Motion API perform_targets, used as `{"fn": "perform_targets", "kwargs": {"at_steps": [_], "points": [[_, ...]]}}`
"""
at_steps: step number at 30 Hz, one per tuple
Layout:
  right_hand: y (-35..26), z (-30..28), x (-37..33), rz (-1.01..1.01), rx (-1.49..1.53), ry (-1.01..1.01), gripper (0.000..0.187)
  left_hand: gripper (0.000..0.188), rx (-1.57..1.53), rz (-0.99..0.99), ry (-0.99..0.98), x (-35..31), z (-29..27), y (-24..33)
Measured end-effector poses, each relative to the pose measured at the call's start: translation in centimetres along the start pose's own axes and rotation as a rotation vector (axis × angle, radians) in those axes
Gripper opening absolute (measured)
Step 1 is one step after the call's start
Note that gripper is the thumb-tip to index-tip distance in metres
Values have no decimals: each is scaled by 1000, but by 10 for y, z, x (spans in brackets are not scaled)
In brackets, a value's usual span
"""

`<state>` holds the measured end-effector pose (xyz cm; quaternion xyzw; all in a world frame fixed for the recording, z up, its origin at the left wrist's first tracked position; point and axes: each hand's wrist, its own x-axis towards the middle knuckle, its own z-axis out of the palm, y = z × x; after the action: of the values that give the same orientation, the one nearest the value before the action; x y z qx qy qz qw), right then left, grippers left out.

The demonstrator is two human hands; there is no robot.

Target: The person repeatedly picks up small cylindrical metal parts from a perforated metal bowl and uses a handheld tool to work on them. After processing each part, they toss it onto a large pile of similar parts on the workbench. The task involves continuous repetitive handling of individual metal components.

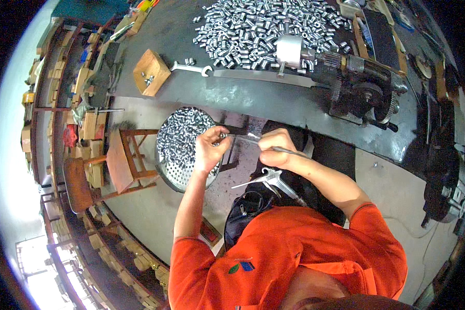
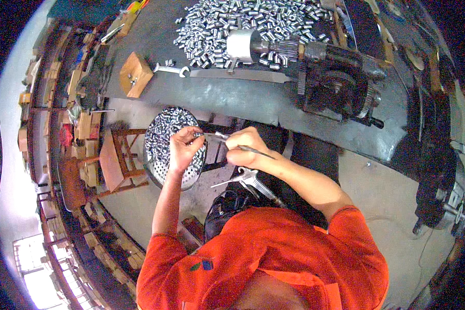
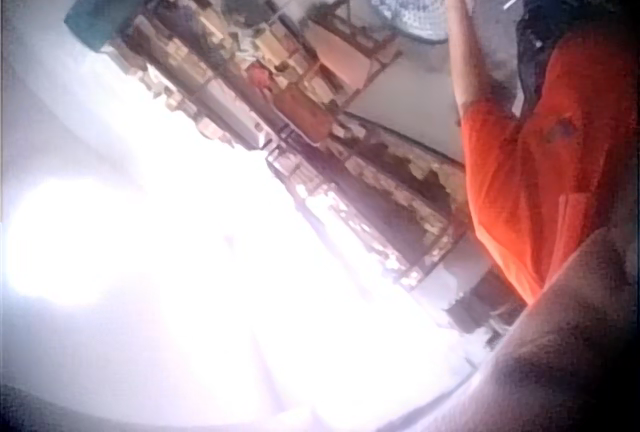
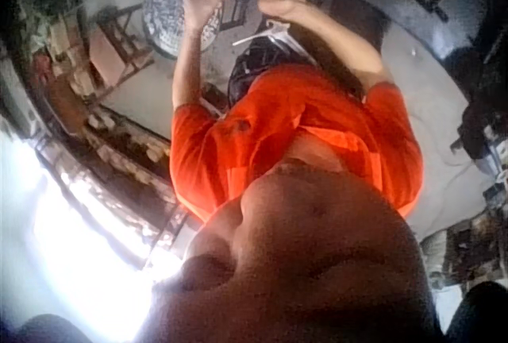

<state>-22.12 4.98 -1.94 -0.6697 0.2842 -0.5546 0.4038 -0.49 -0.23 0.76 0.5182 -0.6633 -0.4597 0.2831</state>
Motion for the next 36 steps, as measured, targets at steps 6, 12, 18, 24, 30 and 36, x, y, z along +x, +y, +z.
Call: {"fn": "perform_targets", "kwargs": {"at_steps": [6, 12, 18, 24, 30, 36], "points": [[1, 7, -3, -59, 106, 113, 31, 17, 586, 298, 72, 2, -7, -12], [3, 7, -4, 68, 130, 77, 35, 19, 610, 370, 65, 4, 2, -7], [5, 9, -1, 9, 11, -29, 33, 22, 646, 482, -37, 0, 23, 12], [-4, -5, 2, -367, -226, 117, 34, 22, 642, 482, 58, 39, -1, 24], [17, 2, -4, -314, -292, 245, 35, 45, -5, 448, 61, 165, -21, 107], [25, 0, -12, -188, -216, 195, 34, 38, 154, 408, 57, 117, -44, 97]]}}
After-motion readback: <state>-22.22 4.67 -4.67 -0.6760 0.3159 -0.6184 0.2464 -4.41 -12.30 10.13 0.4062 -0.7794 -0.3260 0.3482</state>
